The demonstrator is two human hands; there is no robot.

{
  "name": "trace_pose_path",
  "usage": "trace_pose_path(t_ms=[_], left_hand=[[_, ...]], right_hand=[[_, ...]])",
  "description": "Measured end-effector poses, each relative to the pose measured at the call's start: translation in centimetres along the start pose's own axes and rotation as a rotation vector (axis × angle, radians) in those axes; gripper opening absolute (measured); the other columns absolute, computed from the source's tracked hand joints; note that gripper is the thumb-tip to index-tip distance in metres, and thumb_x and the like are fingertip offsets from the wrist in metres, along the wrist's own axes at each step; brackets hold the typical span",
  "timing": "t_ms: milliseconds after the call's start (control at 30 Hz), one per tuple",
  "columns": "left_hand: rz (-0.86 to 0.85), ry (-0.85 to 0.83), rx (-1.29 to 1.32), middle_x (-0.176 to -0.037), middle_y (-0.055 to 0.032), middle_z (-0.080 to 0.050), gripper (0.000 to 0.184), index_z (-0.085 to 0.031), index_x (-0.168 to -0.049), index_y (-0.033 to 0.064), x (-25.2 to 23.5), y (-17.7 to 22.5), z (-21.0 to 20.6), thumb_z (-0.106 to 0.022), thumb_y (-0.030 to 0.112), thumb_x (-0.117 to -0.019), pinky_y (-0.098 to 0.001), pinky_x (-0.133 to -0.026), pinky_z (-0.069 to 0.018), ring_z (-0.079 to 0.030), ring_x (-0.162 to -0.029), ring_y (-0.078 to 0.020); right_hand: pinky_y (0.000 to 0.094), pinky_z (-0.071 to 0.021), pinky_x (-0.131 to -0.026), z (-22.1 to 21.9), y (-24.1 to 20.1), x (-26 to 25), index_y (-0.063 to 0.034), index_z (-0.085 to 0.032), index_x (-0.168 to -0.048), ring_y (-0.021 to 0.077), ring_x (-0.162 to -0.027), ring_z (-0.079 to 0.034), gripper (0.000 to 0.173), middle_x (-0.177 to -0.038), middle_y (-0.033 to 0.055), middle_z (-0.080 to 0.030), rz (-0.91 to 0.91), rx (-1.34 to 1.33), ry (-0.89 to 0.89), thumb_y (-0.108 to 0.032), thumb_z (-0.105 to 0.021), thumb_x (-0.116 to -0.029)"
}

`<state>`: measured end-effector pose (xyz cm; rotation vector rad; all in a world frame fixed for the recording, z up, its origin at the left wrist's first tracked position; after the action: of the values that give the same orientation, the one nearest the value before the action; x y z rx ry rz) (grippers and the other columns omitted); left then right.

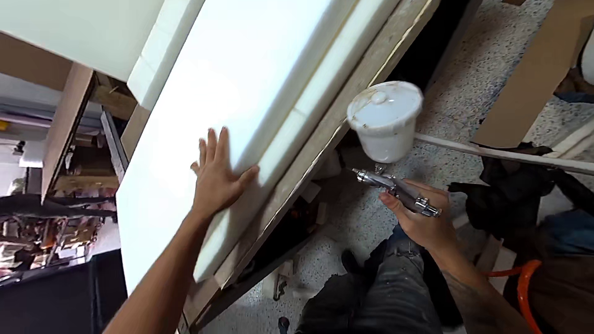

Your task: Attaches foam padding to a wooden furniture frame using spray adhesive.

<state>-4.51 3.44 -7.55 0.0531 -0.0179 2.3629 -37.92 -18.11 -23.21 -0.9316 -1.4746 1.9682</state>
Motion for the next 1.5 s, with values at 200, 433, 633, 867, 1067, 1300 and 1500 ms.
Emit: trace_pose_path(t_ms=[200,433,633,867,1067,1300,1500], left_hand=[[-0.033,-0.198,0.082,-0.172,0.0100,-0.016,0.082,-0.022,-0.165,0.0297,8.5,-12.3,2.2,-0.034,0.074,-0.0976,-0.0820,-0.112,-0.0086,-0.014,-0.159,-0.0191],[0.098,-0.024,0.107,-0.173,-0.0019,-0.014,0.075,-0.023,-0.165,0.0264,14.4,-22.7,-0.4,-0.023,0.068,-0.1032,-0.0843,-0.110,-0.0074,-0.007,-0.159,-0.0334],[0.120,-0.036,0.123,-0.173,0.0072,-0.013,0.072,-0.022,-0.164,0.0350,14.5,-23.0,-0.2,-0.025,0.071,-0.1018,-0.0832,-0.111,-0.0084,-0.005,-0.160,-0.0268],[0.153,-0.071,0.120,-0.173,0.0094,-0.010,0.077,-0.019,-0.165,0.0377,14.9,-23.1,-0.3,-0.020,0.078,-0.0985,-0.0838,-0.111,-0.0058,-0.002,-0.160,-0.0240],[0.170,-0.077,0.131,-0.173,0.0103,-0.012,0.079,-0.019,-0.164,0.0417,14.9,-23.5,-0.6,-0.018,0.081,-0.0959,-0.0829,-0.112,-0.0050,-0.003,-0.160,-0.0249],[0.202,-0.086,0.128,-0.172,0.0077,-0.015,0.079,-0.021,-0.164,0.0405,15.3,-23.2,-0.5,-0.017,0.081,-0.0960,-0.0825,-0.112,-0.0034,-0.005,-0.160,-0.0248],[0.183,-0.068,0.124,-0.172,0.0105,-0.013,0.078,-0.020,-0.164,0.0422,15.2,-23.2,-0.4,-0.017,0.081,-0.0960,-0.0823,-0.112,-0.0054,-0.004,-0.160,-0.0246]], right_hand=[[0.0253,-0.0565,-0.061,-5.4,-3.2,7.0,-0.0071,-0.075,-0.096,0.0048,-0.067,-0.064,0.031,-0.079,-0.0015,-0.069,0.030,-0.024,-0.007,-0.038,-0.073,-0.0936],[0.0280,-0.0522,-0.051,-11.6,-4.7,13.4,-0.0137,-0.072,-0.084,0.0067,-0.058,-0.059,0.032,-0.070,-0.0043,-0.063,-0.036,-0.081,-0.148,-0.044,-0.072,-0.0934],[0.0324,-0.0528,-0.045,-15.0,-5.9,18.4,-0.0137,-0.072,-0.092,0.0123,-0.052,-0.058,0.030,-0.072,-0.0009,-0.065,-0.159,-0.194,-0.214,-0.043,-0.072,-0.0940],[0.0351,-0.0502,-0.039,-19.6,-6.1,24.9,-0.0140,-0.072,-0.099,0.0152,-0.045,-0.056,0.036,-0.072,0.0024,-0.067,-0.318,-0.230,-0.164,-0.050,-0.069,-0.0945],[0.0307,-0.0487,-0.041,-22.8,-7.9,28.4,-0.0154,-0.068,-0.081,0.0110,-0.047,-0.054,0.035,-0.064,-0.0030,-0.059,-0.191,-0.198,-0.216,-0.048,-0.070,-0.0941],[0.0245,-0.0463,-0.048,-23.9,-9.3,29.3,-0.0141,-0.067,-0.076,0.0044,-0.055,-0.054,0.036,-0.067,-0.0058,-0.058,-0.034,-0.121,-0.226,-0.045,-0.070,-0.0946],[0.0219,-0.0456,-0.049,-23.9,-10.6,29.2,-0.0141,-0.067,-0.076,0.0025,-0.056,-0.053,0.036,-0.067,-0.0066,-0.057,-0.005,-0.127,-0.220,-0.045,-0.070,-0.0950]])
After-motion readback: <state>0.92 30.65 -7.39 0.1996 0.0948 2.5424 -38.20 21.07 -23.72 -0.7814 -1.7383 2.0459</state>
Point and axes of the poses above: each hand's wrist, its own x-axis away from the middle knuckle, its own z-axis out of the back of the hand, y = z × x, the point moved 6 cm from there along -x, towards the middle knuckle
